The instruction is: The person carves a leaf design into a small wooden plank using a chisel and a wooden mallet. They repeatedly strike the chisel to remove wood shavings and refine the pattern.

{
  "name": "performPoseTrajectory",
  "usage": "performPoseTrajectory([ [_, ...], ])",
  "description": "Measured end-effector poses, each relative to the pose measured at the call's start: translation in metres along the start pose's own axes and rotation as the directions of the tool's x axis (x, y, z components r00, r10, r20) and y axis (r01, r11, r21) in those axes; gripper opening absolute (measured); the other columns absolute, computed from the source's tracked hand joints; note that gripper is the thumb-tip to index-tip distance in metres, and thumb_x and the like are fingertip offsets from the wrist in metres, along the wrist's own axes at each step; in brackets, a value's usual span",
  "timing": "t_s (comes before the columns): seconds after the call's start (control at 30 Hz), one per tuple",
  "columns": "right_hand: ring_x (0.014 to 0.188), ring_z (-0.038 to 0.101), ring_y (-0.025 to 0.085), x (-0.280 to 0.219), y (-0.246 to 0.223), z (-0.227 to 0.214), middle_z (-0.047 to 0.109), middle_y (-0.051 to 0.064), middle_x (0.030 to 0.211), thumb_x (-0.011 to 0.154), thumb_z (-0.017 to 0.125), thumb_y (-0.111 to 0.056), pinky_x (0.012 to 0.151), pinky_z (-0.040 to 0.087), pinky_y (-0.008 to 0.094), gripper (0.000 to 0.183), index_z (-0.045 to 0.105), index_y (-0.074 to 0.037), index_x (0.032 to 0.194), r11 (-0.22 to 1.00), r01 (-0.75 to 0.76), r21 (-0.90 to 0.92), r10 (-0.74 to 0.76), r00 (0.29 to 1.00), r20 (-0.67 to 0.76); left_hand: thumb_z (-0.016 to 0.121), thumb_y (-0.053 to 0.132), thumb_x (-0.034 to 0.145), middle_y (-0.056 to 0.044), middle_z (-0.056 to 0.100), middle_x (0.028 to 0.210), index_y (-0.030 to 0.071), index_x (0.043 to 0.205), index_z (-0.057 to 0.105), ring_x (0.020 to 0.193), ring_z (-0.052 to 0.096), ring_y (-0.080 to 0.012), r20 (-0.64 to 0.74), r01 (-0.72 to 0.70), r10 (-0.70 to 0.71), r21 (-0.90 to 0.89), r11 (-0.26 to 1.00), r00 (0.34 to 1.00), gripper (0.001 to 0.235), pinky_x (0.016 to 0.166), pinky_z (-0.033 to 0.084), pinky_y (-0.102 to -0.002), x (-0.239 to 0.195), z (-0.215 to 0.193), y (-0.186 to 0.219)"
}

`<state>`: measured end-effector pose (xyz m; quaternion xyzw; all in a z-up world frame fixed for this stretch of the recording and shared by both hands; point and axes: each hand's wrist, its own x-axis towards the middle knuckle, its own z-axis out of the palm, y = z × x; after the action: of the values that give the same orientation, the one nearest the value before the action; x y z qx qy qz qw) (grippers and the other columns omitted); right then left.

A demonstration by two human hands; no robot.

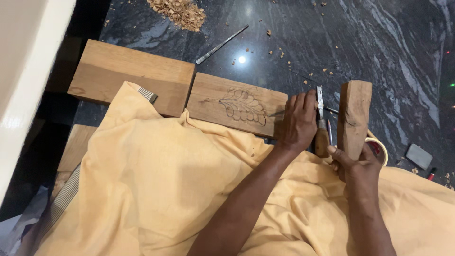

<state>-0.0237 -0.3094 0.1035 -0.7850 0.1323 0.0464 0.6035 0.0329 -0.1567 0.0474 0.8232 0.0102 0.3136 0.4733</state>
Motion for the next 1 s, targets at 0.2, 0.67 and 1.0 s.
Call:
performPoseTrajectory([
  [0.2,0.054,0.053,0.009,-0.009,-0.009,0.006,0.063,0.003,0.076,0.084,0.081,-0.006,0.045,0.034,0.024,0.028,0.064,-0.005,0.107,0.996,0.077,-0.034,-0.078,0.996,-0.044,0.059,-0.001,0.096,-0.017,0.059,0.114,-0.003,0.132,0.052,0.107,0.056,-0.0346,-0.029,0.002,-0.003,-0.029,1.000,1.000,0.037,0.098,0.046,-0.048,0.001,-0.002,0.000],
  [0.67,0.070,0.061,0.006,-0.019,-0.049,0.004,0.064,-0.002,0.093,0.077,0.077,-0.005,0.056,0.049,0.021,0.048,0.056,-0.006,0.120,0.876,0.455,-0.158,-0.481,0.849,-0.219,0.056,-0.006,0.090,-0.017,0.059,0.110,-0.001,0.124,0.054,0.108,0.056,-0.0347,-0.038,0.027,-0.030,-0.080,0.996,0.999,0.034,0.100,0.044,-0.047,0.000,0.001,-0.002],
  [1.0,0.087,0.066,0.027,0.026,-0.007,-0.005,0.067,0.016,0.104,0.093,0.086,-0.004,0.076,0.052,0.039,0.051,0.056,0.007,0.133,0.726,0.637,-0.260,-0.671,0.738,-0.069,0.058,-0.005,0.088,-0.017,0.058,0.109,0.000,0.118,0.056,0.109,0.055,-0.0367,-0.122,0.006,-0.016,-0.085,0.996,0.992,0.030,0.100,0.043,-0.048,0.002,0.006,-0.008],
])
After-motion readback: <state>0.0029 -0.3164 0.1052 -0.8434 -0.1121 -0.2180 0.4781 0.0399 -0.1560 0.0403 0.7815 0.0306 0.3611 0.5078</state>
